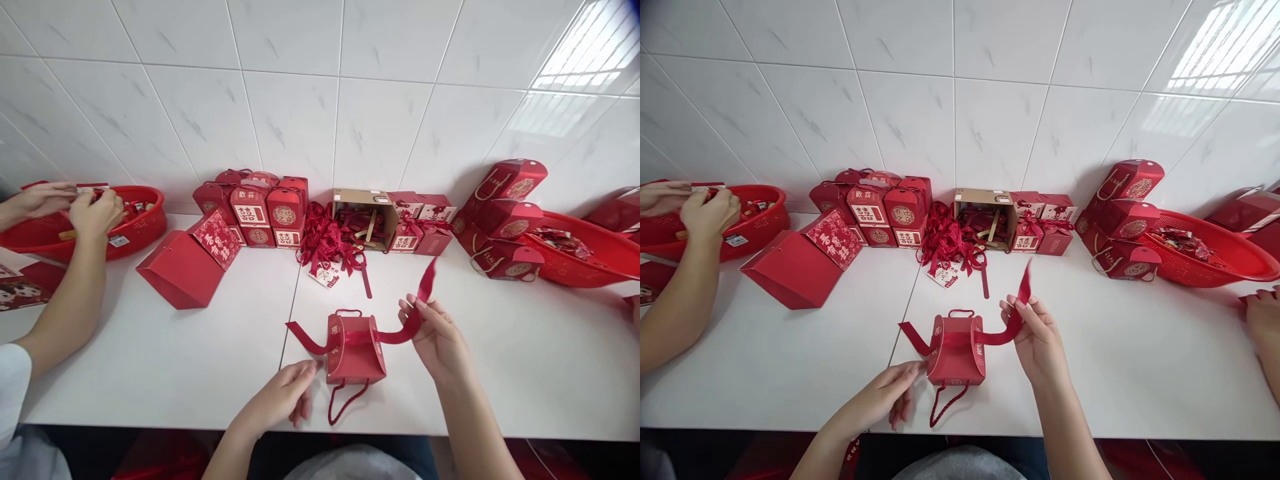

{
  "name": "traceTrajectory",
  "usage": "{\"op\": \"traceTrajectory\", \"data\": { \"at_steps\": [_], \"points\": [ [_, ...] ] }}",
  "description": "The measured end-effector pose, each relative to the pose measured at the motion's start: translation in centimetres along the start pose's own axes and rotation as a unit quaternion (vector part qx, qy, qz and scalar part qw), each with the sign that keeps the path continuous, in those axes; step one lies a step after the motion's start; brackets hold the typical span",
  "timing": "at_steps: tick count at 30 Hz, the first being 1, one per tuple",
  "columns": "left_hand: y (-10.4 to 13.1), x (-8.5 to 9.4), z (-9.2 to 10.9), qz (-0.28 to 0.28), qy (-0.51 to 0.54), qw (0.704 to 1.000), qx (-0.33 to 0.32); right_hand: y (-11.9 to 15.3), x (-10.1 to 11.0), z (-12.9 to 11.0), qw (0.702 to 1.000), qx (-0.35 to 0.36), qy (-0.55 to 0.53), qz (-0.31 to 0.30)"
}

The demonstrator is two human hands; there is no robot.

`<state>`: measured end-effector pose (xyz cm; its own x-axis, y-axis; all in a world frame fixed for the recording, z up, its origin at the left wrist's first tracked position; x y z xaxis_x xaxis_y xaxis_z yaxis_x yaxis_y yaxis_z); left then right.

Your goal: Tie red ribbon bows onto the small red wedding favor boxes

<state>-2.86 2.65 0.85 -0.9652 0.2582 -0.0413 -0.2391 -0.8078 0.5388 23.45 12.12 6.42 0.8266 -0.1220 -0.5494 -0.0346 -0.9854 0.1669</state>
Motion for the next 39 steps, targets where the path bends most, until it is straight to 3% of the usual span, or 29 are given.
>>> {"op": "traceTrajectory", "data": {
  "at_steps": [2,4,8,10,13,18,23,28,33,39],
  "points": [
    [-0.3,-0.7,-0.1,0.009,0.087,0.996,-0.016,0.3,1.2,0.4,0.999,-0.007,-0.031,0.032],
    [-0.7,-1.0,0.4,0.042,0.230,0.971,-0.046,0.5,2.0,0.5,0.997,-0.011,-0.055,0.060],
    [-2.1,-0.4,1.6,0.135,0.533,0.833,-0.054,1.0,2.3,0.1,0.992,-0.022,-0.088,0.083],
    [-2.8,0.0,2.2,0.167,0.580,0.796,-0.052,1.0,2.2,-0.1,0.991,-0.021,-0.101,0.085],
    [-3.0,0.9,3.3,0.202,0.598,0.771,-0.083,1.0,2.2,-0.3,0.989,-0.007,-0.117,0.095],
    [-0.8,2.5,5.4,0.280,0.582,0.737,-0.199,1.0,2.9,-0.9,0.986,0.033,-0.118,0.109],
    [2.0,3.3,8.6,0.328,0.454,0.742,-0.368,1.3,2.4,-2.0,0.987,0.096,-0.087,0.091],
    [3.7,2.3,12.8,0.337,0.296,0.751,-0.485,1.4,-0.3,-4.4,0.978,0.207,0.006,0.033],
    [4.0,0.4,15.4,0.311,0.187,0.791,-0.493,1.9,-3.8,-6.2,0.954,0.263,0.131,-0.054],
    [3.9,-1.4,16.2,0.287,0.192,0.806,-0.482,1.9,-5.4,-6.4,0.956,0.241,0.155,-0.068]
  ]
}}
Point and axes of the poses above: each hand's wrist, its own y-axis away from the middle knuckle, its own x-axis out of the back of the hand, z = x × y, the point moved 4 cm from there along -y, towards the middle knuckle, and after that the axes turned 7 degrees about y, right-handed, at the moved point
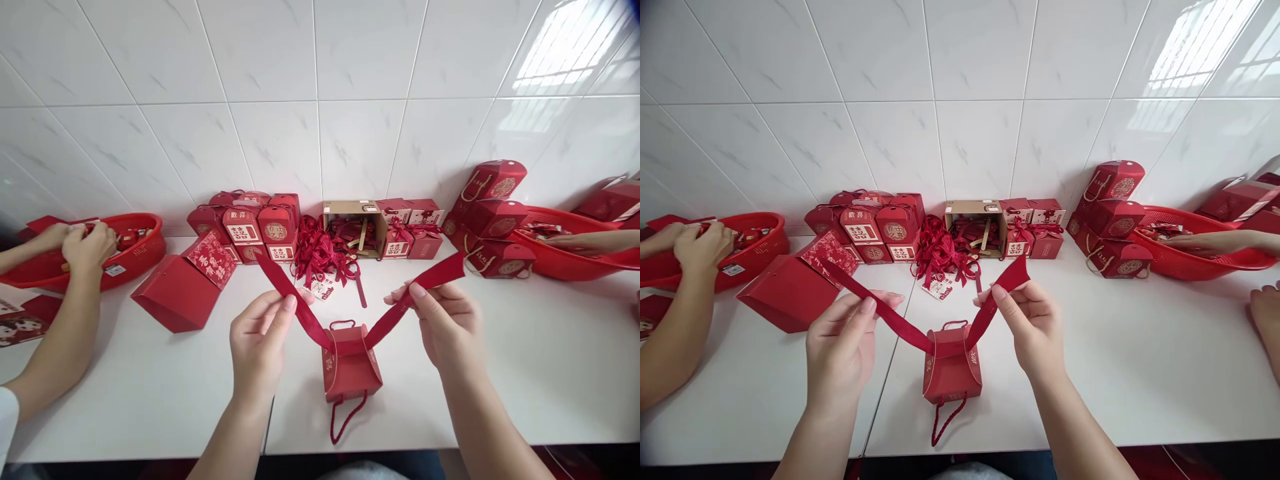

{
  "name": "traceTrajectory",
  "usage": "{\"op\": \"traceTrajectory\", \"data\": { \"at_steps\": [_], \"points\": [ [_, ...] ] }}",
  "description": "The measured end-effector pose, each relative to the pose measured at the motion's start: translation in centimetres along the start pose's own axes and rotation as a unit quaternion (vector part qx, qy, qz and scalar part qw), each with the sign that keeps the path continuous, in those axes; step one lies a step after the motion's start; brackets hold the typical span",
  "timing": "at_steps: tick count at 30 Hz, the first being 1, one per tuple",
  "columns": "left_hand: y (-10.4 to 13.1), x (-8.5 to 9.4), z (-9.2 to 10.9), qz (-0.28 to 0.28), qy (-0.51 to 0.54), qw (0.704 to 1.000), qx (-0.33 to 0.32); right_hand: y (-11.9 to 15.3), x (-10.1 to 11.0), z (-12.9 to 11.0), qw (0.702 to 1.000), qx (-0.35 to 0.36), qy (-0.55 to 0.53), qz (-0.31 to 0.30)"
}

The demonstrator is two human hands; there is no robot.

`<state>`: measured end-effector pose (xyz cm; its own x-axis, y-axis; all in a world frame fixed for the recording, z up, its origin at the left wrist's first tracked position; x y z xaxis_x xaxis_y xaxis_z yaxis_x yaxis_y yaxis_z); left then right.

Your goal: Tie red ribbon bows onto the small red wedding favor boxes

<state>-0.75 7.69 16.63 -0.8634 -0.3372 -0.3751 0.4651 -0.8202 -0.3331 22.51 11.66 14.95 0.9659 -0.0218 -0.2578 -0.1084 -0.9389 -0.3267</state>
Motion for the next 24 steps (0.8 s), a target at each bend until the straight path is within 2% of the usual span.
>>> {"op": "traceTrajectory", "data": {
  "at_steps": [4,8,10,12,14,16,20,22,24],
  "points": [
    [0.3,-1.0,0.5,-0.055,0.010,0.998,-0.002,-0.6,-1.1,0.2,0.998,-0.033,-0.020,-0.041],
    [0.7,-2.3,0.5,-0.188,0.002,0.981,0.038,-0.8,-2.3,0.1,0.995,-0.050,0.031,-0.080],
    [1.1,-3.0,0.3,-0.261,-0.039,0.962,0.068,-0.5,-3.0,0.0,0.988,-0.036,0.081,-0.130],
    [1.4,-3.6,0.0,-0.303,-0.107,0.944,0.069,0.1,-3.8,-0.2,0.974,0.001,0.106,-0.201],
    [1.4,-3.8,-0.4,-0.320,-0.158,0.932,0.061,0.7,-4.3,-0.4,0.958,0.044,0.105,-0.262],
    [1.5,-3.8,-0.8,-0.332,-0.161,0.926,0.082,1.0,-4.5,-0.4,0.949,0.082,0.108,-0.283],
    [1.4,-2.7,-1.9,-0.317,-0.051,0.923,0.211,0.6,-4.0,-0.1,0.933,0.178,0.145,-0.278],
    [1.2,-2.2,-2.2,-0.296,0.017,0.921,0.252,0.6,-3.7,0.0,0.905,0.262,0.176,-0.286],
    [0.9,-1.9,-2.3,-0.284,0.060,0.919,0.266,0.7,-3.4,0.0,0.868,0.347,0.220,-0.279]
  ]
}}
Point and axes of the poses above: each hand's wrist, its own y-axis away from the middle knuckle, its own x-axis out of the back of the hand, z = x × y, the point moved 4 cm from there along -y, towards the middle knuckle, and after that the axes turned 7 degrees about y, right-handed, at the moved point
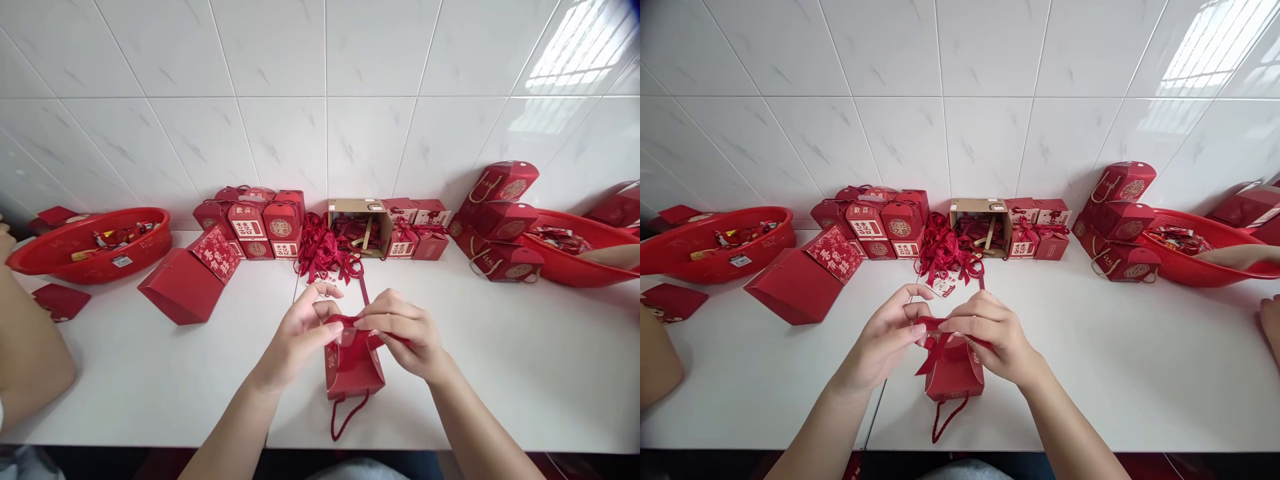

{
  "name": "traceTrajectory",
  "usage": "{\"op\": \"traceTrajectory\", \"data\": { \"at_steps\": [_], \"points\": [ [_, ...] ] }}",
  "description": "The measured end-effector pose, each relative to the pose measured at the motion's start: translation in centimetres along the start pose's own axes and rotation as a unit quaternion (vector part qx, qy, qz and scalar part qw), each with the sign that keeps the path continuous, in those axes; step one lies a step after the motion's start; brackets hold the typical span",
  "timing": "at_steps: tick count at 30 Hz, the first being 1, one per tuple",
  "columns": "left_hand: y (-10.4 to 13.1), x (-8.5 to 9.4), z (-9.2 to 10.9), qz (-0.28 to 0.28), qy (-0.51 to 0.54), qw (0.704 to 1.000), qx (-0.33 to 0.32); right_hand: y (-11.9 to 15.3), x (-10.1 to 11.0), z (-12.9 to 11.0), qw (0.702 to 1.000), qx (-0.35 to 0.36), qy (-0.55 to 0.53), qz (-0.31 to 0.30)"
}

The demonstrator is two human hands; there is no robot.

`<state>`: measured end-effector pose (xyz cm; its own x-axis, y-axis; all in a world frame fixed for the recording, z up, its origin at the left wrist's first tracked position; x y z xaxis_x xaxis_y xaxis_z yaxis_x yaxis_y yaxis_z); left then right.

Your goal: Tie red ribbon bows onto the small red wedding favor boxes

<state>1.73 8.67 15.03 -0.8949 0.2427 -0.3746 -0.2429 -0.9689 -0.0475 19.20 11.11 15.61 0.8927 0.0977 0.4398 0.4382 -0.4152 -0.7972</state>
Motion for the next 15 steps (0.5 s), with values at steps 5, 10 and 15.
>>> {"op": "traceTrajectory", "data": {
  "at_steps": [5,10,15],
  "points": [
    [-0.1,-0.5,-0.2,-0.027,0.014,0.999,0.013,0.3,0.1,-0.1,0.990,0.055,0.124,0.031],
    [1.3,-0.1,0.3,0.110,-0.171,0.964,-0.171,1.6,0.5,0.3,0.988,-0.018,0.118,0.095],
    [4.6,5.1,-1.7,0.311,-0.261,0.888,-0.216,9.6,3.4,3.7,0.919,-0.314,0.149,0.184]
  ]
}}
Point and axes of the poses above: each hand's wrist, its own y-axis away from the middle knuckle, its own x-axis out of the back of the hand, z = x × y, the point moved 4 cm from there along -y, towards the middle knuckle, and after that the axes turned 7 degrees about y, right-handed, at the moved point
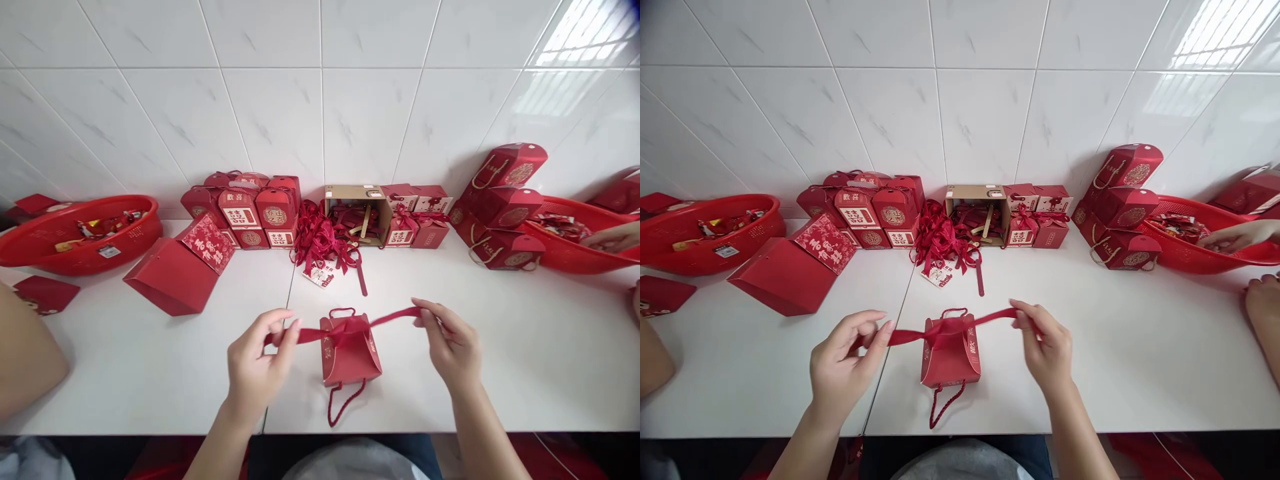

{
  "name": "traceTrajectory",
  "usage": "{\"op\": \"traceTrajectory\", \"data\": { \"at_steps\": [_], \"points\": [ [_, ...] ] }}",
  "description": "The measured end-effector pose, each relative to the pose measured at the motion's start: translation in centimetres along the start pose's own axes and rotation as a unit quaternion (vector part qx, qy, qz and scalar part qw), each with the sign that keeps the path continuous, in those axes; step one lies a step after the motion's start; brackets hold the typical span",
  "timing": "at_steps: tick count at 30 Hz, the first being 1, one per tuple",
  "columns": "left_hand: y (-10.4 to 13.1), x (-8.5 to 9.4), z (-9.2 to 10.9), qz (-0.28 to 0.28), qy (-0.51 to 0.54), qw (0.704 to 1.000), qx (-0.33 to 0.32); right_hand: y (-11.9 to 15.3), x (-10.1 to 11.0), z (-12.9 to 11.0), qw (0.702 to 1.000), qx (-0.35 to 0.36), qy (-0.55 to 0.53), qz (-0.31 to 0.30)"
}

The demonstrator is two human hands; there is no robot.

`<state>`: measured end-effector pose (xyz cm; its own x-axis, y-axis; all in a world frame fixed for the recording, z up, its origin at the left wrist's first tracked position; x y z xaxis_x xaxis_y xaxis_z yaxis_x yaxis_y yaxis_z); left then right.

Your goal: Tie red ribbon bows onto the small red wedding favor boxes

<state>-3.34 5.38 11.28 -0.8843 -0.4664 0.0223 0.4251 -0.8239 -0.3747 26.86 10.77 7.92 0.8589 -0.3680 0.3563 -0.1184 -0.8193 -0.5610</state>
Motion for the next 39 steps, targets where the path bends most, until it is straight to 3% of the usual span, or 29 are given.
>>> {"op": "traceTrajectory", "data": {
  "at_steps": [2,4,6,8,11,13,16,19,22,26,29,33,37,39],
  "points": [
    [0.7,2.2,-3.0,0.034,-0.042,0.997,0.050,2.1,1.8,4.4,0.990,-0.126,0.059,0.008],
    [1.5,3.7,-5.7,0.035,-0.070,0.991,0.104,4.1,2.9,8.0,0.972,-0.215,0.096,-0.028],
    [2.3,4.2,-7.7,0.017,-0.066,0.986,0.150,5.6,3.2,10.1,0.956,-0.266,0.083,-0.086],
    [2.9,3.8,-8.4,0.000,-0.033,0.984,0.176,6.0,3.1,10.6,0.951,-0.288,0.048,-0.105],
    [3.0,2.6,-7.9,0.012,0.019,0.984,0.176,4.8,2.9,9.2,0.959,-0.281,0.019,-0.042],
    [2.8,1.5,-7.3,0.009,0.045,0.983,0.176,3.5,2.1,7.4,0.971,-0.236,0.009,-0.029],
    [3.0,-0.7,-6.7,-0.048,0.077,0.978,0.189,2.3,-0.2,4.3,0.983,-0.150,-0.017,-0.105],
    [3.8,-2.9,-6.3,-0.117,0.098,0.966,0.210,2.7,-3.2,1.8,0.968,-0.115,-0.065,-0.213],
    [4.3,-4.1,-6.1,-0.159,0.097,0.957,0.223,3.8,-5.7,0.4,0.945,-0.135,-0.113,-0.274],
    [4.2,-4.3,-5.9,-0.203,0.080,0.950,0.225,5.1,-7.1,0.6,0.926,-0.237,-0.150,-0.254],
    [4.0,-4.2,-6.1,-0.257,0.051,0.939,0.221,5.3,-7.4,1.1,0.918,-0.251,-0.125,-0.280],
    [3.5,-3.8,-7.2,-0.344,-0.006,0.910,0.233,4.5,-6.5,1.8,0.912,-0.213,-0.040,-0.349],
    [1.5,-2.0,-7.9,-0.347,-0.083,0.901,0.246,2.3,-3.3,1.5,0.942,-0.127,-0.044,-0.307],
    [0.5,-1.3,-7.7,-0.379,-0.094,0.881,0.267,1.6,-2.1,0.9,0.943,-0.060,-0.032,-0.325]
  ]
}}
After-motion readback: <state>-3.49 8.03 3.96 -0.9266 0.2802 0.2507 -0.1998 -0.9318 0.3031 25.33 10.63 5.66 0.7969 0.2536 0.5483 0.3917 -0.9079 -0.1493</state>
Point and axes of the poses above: each hand's wrist, its own y-axis away from the middle knuckle, its own x-axis out of the back of the hand, z = x × y, the point moved 4 cm from there along -y, towards the middle knuckle, and after that the axes turned 7 degrees about y, right-handed, at the moved point
